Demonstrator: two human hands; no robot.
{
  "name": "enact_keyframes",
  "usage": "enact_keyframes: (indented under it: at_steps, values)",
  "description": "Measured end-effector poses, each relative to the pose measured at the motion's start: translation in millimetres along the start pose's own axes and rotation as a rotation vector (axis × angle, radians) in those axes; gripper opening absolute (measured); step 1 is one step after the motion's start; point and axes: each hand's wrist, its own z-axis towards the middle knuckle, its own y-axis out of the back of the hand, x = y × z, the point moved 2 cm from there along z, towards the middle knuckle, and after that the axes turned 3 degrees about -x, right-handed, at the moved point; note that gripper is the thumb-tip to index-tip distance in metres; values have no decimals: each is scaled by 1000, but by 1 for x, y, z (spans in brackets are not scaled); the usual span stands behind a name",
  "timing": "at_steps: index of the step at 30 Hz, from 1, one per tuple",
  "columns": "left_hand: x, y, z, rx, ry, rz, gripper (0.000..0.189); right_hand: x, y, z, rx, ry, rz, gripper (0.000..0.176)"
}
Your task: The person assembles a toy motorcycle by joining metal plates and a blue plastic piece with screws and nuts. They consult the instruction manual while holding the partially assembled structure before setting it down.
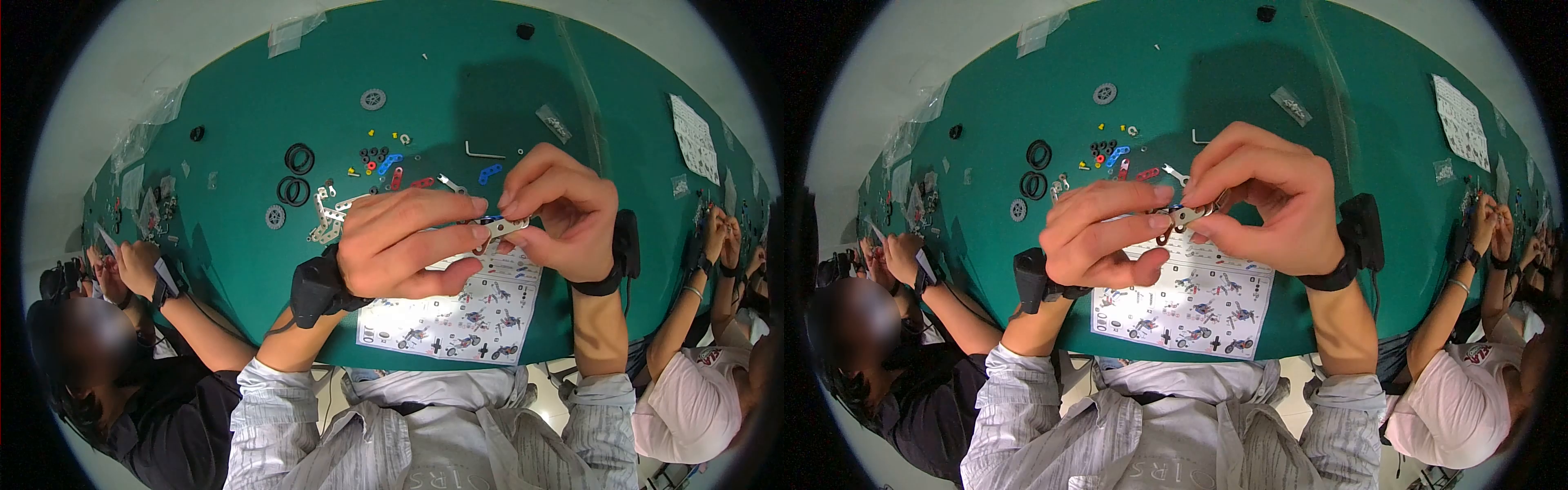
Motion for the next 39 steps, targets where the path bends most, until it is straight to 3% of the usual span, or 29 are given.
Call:
enact_keyframes:
  at_steps: [39]
  values:
    - [4,-1,4,-2,0,7,41,3,-2,-1,23,-5,-121,33]
